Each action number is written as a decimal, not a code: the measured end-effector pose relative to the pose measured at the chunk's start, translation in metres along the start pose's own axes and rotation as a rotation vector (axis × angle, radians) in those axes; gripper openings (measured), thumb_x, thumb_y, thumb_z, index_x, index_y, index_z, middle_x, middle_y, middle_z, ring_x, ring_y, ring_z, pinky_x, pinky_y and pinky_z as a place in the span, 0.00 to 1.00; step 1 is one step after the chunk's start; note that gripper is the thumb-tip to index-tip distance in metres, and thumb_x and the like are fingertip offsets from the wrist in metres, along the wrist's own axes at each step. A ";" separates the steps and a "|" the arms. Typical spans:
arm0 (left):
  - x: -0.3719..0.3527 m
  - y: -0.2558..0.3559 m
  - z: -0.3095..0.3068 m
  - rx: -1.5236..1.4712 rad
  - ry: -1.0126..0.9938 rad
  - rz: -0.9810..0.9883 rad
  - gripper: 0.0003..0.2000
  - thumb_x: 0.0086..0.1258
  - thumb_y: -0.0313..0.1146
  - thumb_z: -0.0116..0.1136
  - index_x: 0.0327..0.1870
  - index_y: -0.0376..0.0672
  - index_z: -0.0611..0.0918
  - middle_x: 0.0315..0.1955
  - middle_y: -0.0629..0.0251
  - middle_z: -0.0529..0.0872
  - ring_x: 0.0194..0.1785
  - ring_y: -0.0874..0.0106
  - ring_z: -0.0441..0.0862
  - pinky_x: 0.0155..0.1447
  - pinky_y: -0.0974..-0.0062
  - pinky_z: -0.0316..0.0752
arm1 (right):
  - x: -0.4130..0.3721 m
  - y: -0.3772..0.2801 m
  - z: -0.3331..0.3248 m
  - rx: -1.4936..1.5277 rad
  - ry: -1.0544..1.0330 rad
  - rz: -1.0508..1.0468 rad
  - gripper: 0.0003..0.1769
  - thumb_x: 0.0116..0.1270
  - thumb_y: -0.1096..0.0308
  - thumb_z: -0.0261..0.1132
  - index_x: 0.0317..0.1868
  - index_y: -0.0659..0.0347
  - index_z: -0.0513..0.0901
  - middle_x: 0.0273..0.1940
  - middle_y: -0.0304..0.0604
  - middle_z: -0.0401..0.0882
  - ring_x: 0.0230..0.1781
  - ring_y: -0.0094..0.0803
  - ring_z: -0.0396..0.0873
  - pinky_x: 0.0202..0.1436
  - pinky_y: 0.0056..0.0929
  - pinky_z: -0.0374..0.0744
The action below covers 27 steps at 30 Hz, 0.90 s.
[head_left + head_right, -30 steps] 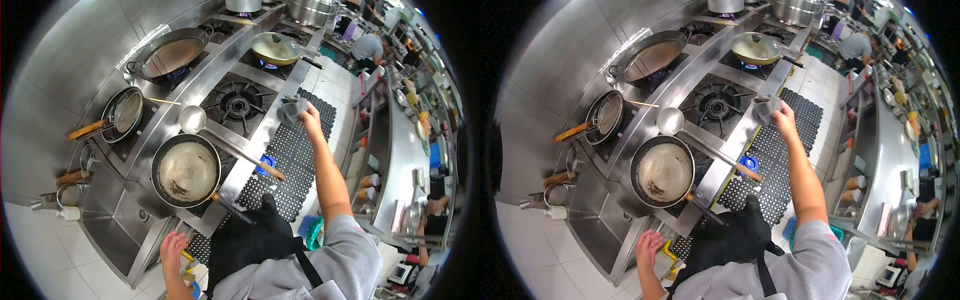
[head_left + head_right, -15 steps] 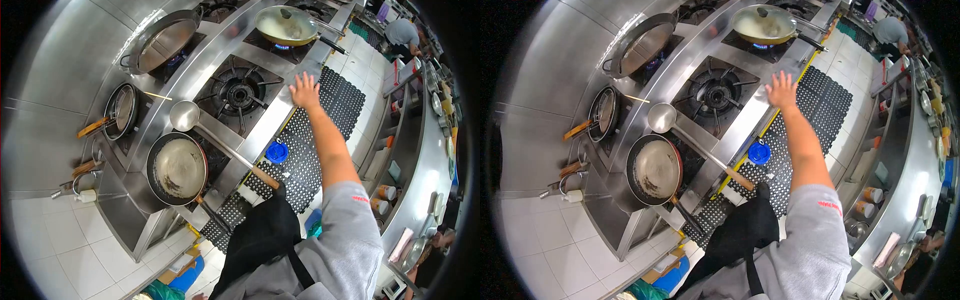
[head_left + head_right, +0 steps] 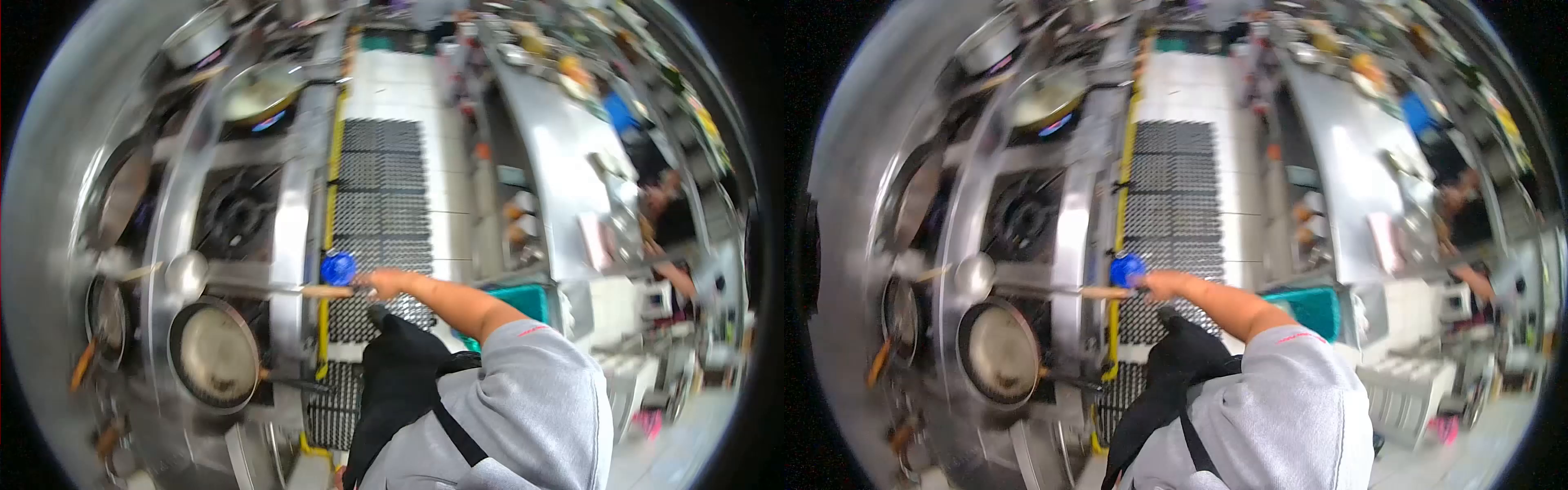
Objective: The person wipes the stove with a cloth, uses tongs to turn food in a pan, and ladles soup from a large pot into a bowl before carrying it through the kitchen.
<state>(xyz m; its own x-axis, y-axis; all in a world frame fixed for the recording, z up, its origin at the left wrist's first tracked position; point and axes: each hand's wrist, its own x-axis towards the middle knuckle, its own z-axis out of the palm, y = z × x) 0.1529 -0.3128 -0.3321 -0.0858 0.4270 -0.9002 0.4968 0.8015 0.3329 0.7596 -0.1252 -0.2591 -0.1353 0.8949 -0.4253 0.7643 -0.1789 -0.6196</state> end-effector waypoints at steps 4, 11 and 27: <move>0.074 0.063 0.012 0.124 -0.092 0.090 0.09 0.70 0.36 0.51 0.32 0.43 0.79 0.22 0.65 0.80 0.24 0.74 0.77 0.24 0.75 0.70 | -0.154 0.046 -0.014 0.121 0.130 0.454 0.30 0.61 0.48 0.66 0.56 0.64 0.81 0.54 0.59 0.80 0.56 0.51 0.78 0.61 0.42 0.74; 0.109 0.173 0.063 0.230 -0.182 0.237 0.08 0.69 0.34 0.51 0.30 0.43 0.79 0.21 0.65 0.79 0.24 0.74 0.77 0.23 0.75 0.70 | -0.419 0.099 -0.173 -0.145 1.206 0.746 0.21 0.65 0.57 0.65 0.52 0.64 0.82 0.40 0.54 0.85 0.42 0.43 0.84 0.48 0.37 0.80; 0.079 0.334 0.272 0.682 -0.315 0.321 0.09 0.66 0.31 0.50 0.25 0.44 0.78 0.17 0.65 0.77 0.22 0.74 0.76 0.22 0.74 0.68 | -0.403 0.229 -0.101 -0.049 1.369 0.628 0.22 0.62 0.64 0.63 0.57 0.61 0.77 0.52 0.54 0.78 0.54 0.49 0.75 0.57 0.42 0.74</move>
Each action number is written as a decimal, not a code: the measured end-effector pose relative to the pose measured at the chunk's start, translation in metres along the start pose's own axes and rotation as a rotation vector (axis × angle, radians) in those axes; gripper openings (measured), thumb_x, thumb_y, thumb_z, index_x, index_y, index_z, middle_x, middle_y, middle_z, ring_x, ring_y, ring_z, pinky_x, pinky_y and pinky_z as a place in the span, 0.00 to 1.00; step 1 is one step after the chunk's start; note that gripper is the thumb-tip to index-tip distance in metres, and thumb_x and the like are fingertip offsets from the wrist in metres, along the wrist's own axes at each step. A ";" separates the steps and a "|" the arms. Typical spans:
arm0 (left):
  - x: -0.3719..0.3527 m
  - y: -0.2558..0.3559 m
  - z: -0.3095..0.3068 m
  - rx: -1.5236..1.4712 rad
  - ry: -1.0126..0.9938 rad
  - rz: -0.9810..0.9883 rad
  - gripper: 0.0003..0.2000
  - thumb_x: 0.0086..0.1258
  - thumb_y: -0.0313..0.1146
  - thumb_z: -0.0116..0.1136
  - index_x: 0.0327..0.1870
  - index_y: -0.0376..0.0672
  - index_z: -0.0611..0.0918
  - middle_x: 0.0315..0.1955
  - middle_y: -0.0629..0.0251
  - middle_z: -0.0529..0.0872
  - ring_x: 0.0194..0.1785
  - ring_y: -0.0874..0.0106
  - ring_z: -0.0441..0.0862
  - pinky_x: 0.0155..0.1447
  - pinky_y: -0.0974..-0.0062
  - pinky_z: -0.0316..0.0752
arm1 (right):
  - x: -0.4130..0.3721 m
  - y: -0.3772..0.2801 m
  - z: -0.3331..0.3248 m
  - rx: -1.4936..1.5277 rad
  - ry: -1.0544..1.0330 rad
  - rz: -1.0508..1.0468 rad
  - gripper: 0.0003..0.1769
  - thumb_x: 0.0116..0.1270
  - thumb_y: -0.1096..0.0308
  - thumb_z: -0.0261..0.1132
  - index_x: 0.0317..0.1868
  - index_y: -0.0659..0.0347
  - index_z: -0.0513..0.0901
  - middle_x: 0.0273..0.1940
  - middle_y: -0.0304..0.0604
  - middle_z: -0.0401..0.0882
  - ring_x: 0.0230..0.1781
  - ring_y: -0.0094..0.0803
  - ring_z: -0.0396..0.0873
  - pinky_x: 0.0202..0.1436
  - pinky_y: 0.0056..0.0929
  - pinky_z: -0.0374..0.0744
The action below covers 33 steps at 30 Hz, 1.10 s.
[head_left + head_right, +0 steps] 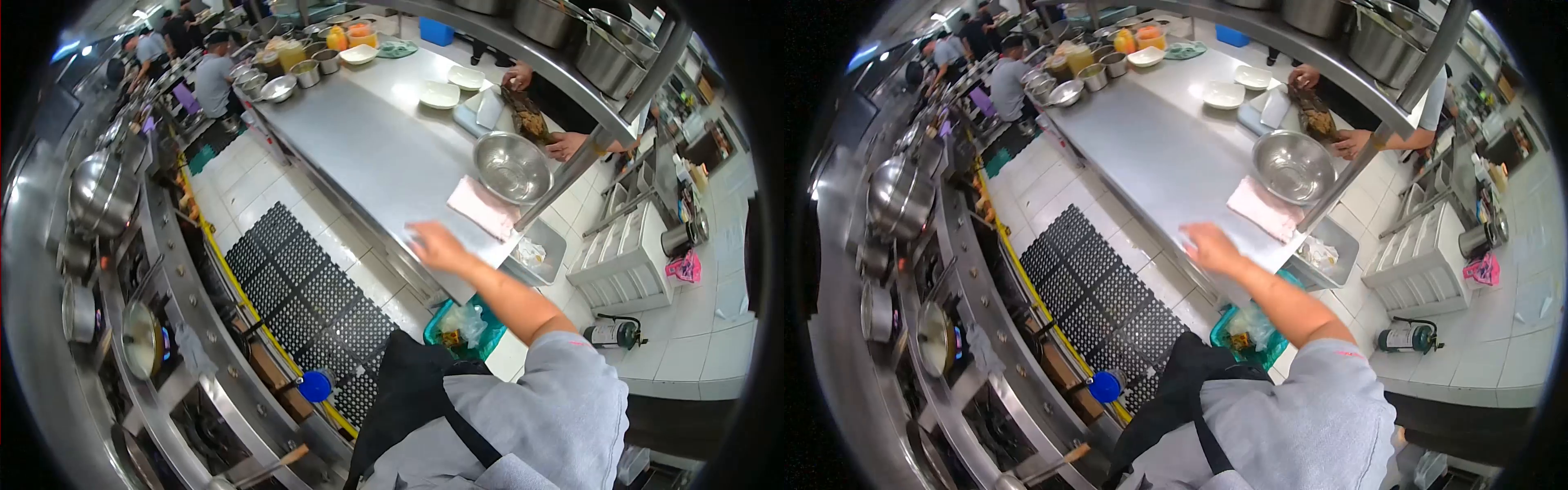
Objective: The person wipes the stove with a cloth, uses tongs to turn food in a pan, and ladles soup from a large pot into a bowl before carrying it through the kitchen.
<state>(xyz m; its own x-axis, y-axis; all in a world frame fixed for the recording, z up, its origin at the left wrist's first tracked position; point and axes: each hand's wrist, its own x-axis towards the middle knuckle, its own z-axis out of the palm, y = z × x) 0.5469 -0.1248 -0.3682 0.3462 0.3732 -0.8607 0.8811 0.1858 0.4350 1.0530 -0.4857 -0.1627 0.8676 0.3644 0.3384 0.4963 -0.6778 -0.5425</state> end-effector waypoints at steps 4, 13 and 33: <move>0.019 0.054 0.003 0.115 -0.021 0.050 0.09 0.66 0.30 0.50 0.24 0.45 0.77 0.16 0.65 0.77 0.21 0.73 0.76 0.21 0.74 0.67 | -0.042 0.006 0.024 -0.150 -0.141 0.089 0.29 0.63 0.56 0.64 0.64 0.55 0.72 0.66 0.57 0.64 0.66 0.54 0.64 0.68 0.50 0.63; 0.145 0.221 -0.045 0.596 -0.105 0.635 0.10 0.65 0.29 0.49 0.21 0.45 0.77 0.14 0.65 0.76 0.20 0.73 0.75 0.21 0.74 0.66 | -0.051 0.008 0.027 -0.223 -0.135 0.098 0.32 0.65 0.48 0.60 0.67 0.52 0.70 0.72 0.54 0.59 0.71 0.51 0.59 0.71 0.51 0.60; 0.003 1.134 0.169 0.131 -0.246 1.732 0.12 0.73 0.36 0.58 0.46 0.36 0.81 0.36 0.67 0.83 0.40 0.80 0.78 0.42 0.82 0.73 | -0.021 -0.010 0.025 -0.411 -0.283 0.417 0.33 0.63 0.56 0.61 0.69 0.49 0.68 0.71 0.34 0.64 0.70 0.31 0.64 0.72 0.39 0.62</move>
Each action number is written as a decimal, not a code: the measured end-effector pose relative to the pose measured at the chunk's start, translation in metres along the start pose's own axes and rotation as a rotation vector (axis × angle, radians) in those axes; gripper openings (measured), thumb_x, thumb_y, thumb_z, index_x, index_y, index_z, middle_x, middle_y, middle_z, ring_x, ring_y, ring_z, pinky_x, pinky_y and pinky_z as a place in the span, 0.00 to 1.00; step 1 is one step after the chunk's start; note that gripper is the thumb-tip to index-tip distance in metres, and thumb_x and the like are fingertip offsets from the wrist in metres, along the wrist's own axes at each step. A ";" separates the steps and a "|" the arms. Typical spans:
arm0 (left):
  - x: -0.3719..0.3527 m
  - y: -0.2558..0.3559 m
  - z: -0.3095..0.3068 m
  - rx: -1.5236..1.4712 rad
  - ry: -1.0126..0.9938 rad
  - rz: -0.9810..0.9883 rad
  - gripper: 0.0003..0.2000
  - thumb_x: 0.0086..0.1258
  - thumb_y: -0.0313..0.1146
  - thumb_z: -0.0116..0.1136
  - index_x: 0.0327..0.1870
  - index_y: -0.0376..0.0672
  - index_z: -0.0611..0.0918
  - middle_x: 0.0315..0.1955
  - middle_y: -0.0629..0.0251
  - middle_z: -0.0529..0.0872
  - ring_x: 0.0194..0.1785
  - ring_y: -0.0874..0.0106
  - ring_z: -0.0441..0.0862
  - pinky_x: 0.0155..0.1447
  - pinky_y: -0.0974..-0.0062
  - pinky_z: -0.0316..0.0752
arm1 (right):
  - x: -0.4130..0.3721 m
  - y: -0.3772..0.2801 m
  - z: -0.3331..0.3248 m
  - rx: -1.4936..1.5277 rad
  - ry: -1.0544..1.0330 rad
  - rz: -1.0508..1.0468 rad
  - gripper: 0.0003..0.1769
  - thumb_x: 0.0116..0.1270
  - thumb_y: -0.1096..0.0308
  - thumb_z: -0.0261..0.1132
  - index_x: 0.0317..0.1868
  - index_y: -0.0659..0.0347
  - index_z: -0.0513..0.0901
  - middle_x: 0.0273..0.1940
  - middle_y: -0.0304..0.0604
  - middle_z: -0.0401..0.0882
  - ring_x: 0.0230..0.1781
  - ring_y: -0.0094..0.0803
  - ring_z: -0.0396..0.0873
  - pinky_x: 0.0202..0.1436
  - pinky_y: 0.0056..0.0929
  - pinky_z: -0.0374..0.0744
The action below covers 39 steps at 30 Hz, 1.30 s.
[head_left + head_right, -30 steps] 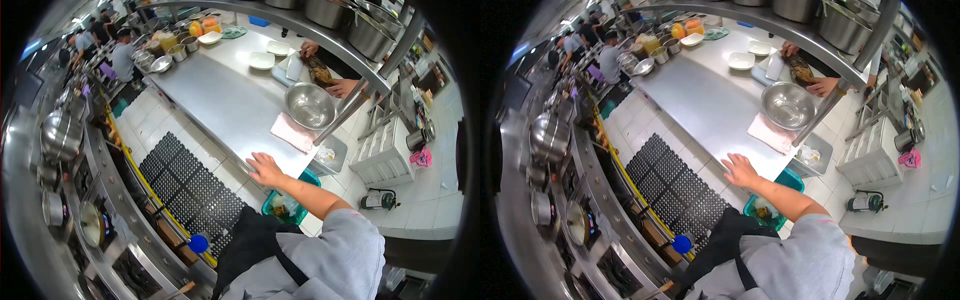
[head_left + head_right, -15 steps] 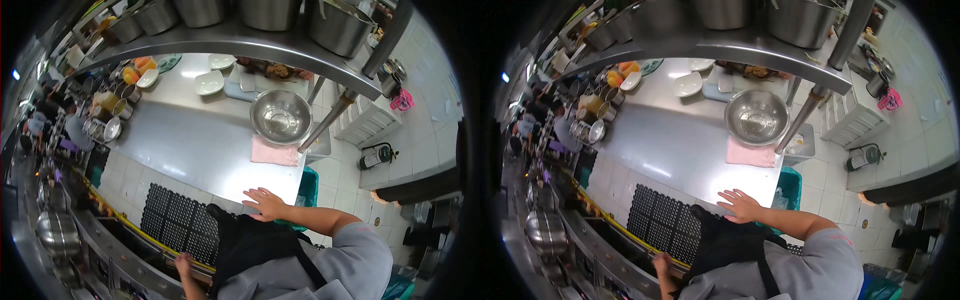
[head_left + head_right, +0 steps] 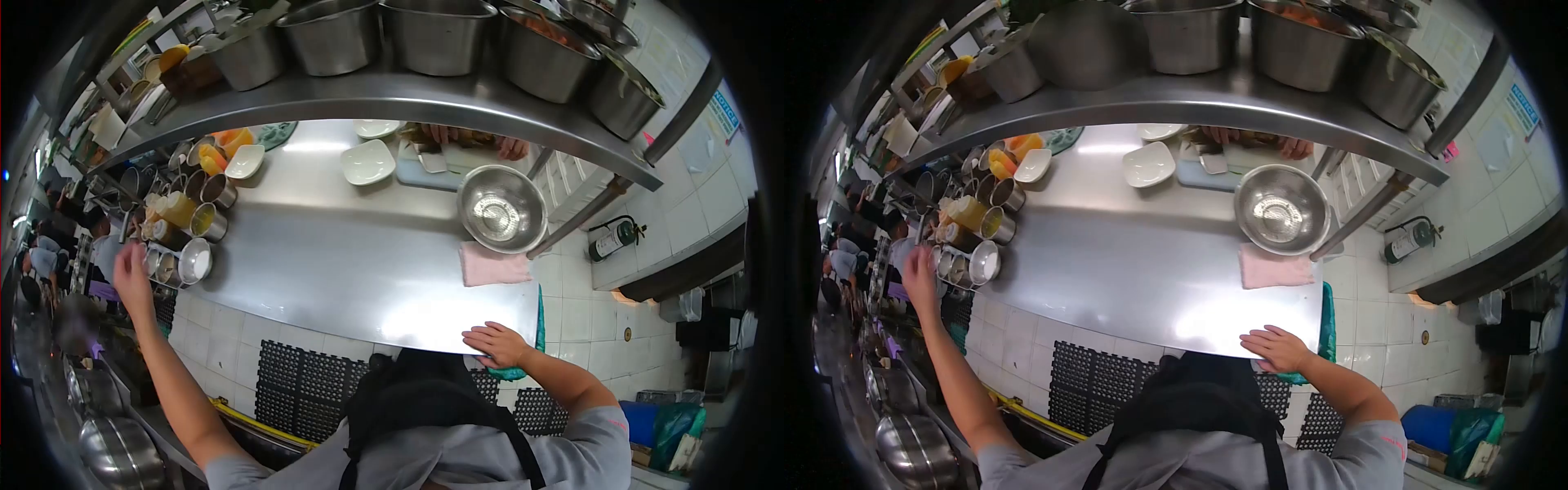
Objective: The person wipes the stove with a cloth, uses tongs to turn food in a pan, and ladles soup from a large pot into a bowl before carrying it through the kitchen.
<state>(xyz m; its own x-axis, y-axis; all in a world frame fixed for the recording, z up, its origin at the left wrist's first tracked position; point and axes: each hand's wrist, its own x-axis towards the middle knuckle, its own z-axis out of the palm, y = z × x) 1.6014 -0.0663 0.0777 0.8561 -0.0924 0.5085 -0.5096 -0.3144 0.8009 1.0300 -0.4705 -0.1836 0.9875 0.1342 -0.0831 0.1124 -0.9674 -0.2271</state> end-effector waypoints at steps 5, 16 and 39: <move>0.155 0.019 0.040 0.205 -0.066 0.459 0.13 0.71 0.34 0.59 0.49 0.33 0.80 0.40 0.62 0.86 0.44 0.77 0.81 0.51 0.78 0.75 | 0.000 -0.006 -0.002 -0.037 -0.012 0.061 0.34 0.61 0.55 0.62 0.69 0.47 0.68 0.71 0.32 0.64 0.70 0.30 0.65 0.73 0.40 0.61; 0.244 0.041 0.092 0.629 0.139 0.333 0.15 0.63 0.44 0.57 0.40 0.42 0.87 0.38 0.50 0.87 0.47 0.52 0.84 0.52 0.62 0.77 | 0.013 -0.016 -0.007 -0.092 0.083 0.141 0.35 0.49 0.53 0.67 0.61 0.44 0.76 0.67 0.34 0.70 0.66 0.36 0.68 0.69 0.45 0.64; 0.289 0.021 0.157 0.982 -0.179 0.799 0.10 0.72 0.32 0.49 0.43 0.35 0.80 0.42 0.46 0.80 0.47 0.46 0.79 0.48 0.51 0.74 | -0.006 -0.011 -0.001 -0.074 -0.049 0.158 0.39 0.61 0.50 0.63 0.72 0.41 0.62 0.76 0.31 0.53 0.75 0.34 0.57 0.76 0.43 0.56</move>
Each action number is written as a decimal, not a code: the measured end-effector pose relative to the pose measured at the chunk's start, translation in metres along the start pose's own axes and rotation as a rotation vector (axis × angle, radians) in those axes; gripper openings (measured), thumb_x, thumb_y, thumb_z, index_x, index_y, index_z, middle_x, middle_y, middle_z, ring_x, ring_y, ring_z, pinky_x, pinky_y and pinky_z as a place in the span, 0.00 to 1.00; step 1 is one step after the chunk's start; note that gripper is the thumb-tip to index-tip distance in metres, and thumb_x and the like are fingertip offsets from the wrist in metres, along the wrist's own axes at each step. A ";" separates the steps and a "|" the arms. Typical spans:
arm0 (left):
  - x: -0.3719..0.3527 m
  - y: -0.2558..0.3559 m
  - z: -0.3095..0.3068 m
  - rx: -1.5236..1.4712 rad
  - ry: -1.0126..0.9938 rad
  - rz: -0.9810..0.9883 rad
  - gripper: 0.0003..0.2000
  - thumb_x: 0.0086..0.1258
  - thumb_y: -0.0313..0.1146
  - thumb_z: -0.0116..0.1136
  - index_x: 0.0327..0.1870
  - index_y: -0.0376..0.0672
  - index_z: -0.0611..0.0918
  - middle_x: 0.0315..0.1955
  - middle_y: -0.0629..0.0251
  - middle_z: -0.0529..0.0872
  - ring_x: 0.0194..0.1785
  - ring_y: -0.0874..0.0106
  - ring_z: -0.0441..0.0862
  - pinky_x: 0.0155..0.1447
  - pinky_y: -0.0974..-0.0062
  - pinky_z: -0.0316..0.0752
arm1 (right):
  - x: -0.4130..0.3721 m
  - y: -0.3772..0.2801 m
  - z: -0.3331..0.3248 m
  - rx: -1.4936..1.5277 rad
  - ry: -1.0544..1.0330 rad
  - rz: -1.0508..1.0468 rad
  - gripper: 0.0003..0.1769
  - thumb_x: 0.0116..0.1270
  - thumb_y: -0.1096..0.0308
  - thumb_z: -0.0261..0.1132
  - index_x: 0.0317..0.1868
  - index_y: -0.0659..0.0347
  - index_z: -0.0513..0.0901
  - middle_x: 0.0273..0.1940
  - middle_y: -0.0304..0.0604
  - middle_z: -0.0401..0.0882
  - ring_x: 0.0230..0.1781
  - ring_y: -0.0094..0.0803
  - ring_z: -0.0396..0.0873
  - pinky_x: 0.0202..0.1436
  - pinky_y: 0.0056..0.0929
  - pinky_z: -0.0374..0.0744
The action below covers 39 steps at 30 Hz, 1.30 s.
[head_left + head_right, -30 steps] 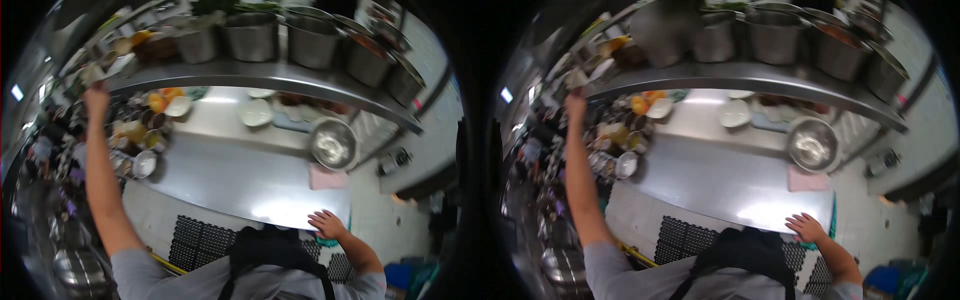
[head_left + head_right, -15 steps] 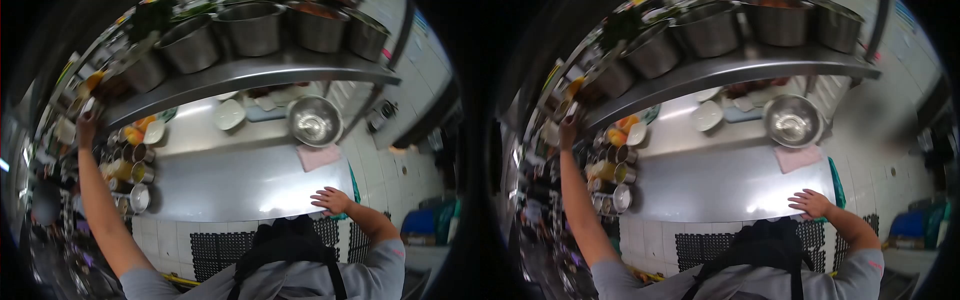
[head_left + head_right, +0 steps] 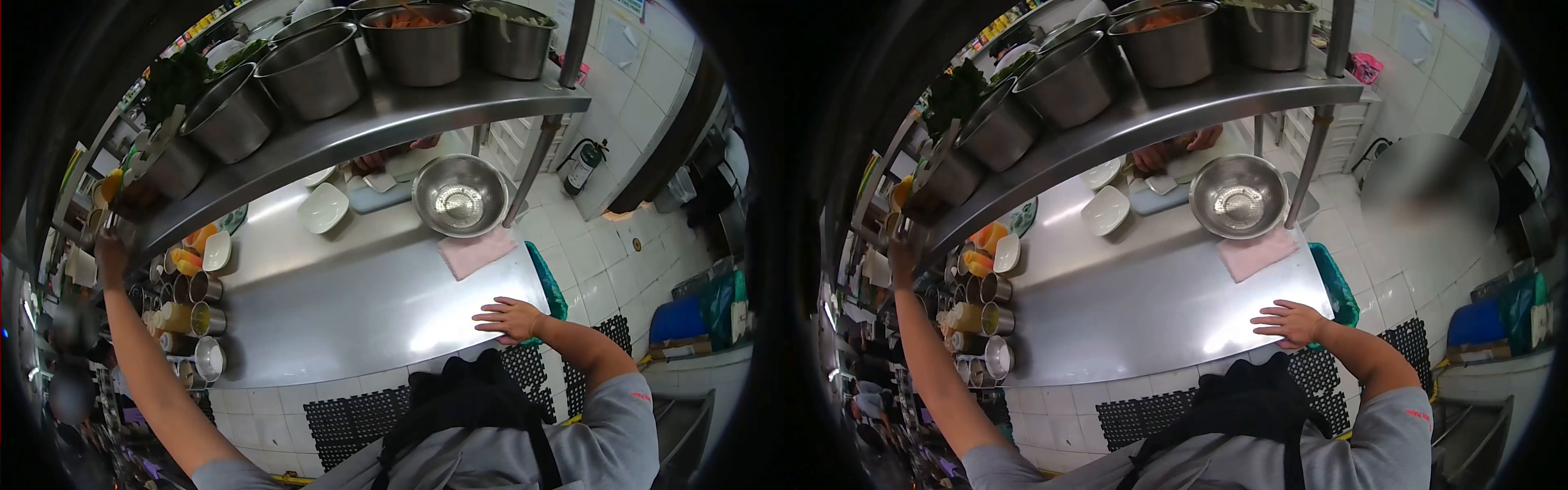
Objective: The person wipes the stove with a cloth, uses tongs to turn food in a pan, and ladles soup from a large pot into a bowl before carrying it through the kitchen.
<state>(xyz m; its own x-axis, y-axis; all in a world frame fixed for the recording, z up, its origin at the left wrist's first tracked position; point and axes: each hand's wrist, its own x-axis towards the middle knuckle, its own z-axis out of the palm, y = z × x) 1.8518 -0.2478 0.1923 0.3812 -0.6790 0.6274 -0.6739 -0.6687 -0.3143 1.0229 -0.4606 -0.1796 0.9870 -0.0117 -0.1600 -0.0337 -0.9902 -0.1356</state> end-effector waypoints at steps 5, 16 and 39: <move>-0.019 -0.038 -0.021 -0.223 -0.079 -0.201 0.14 0.74 0.36 0.47 0.43 0.32 0.78 0.42 0.42 0.80 0.48 0.44 0.77 0.50 0.51 0.72 | -0.001 0.003 0.000 0.014 0.016 -0.025 0.40 0.60 0.52 0.63 0.73 0.43 0.62 0.76 0.32 0.53 0.75 0.35 0.56 0.76 0.44 0.56; -0.252 0.019 -0.236 -0.170 -0.052 -0.452 0.16 0.75 0.40 0.46 0.39 0.32 0.76 0.35 0.41 0.79 0.40 0.44 0.75 0.46 0.57 0.69 | -0.012 0.014 0.012 0.100 0.195 -0.124 0.40 0.59 0.52 0.65 0.72 0.47 0.63 0.74 0.36 0.58 0.74 0.36 0.58 0.75 0.46 0.57; -0.703 0.653 -0.439 -1.193 -0.895 -1.362 0.09 0.74 0.33 0.56 0.38 0.36 0.81 0.29 0.74 0.81 0.34 0.82 0.74 0.41 0.81 0.70 | -0.050 -0.063 -0.010 0.612 -0.692 -0.841 0.24 0.65 0.48 0.66 0.51 0.57 0.81 0.40 0.49 0.84 0.42 0.46 0.82 0.45 0.41 0.78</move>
<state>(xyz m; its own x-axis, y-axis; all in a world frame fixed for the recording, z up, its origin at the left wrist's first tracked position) 0.8658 -0.0739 -0.1417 0.7958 -0.1839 -0.5770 0.4118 -0.5342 0.7382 0.9771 -0.3993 -0.1530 0.4548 0.8524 -0.2579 0.3167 -0.4255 -0.8477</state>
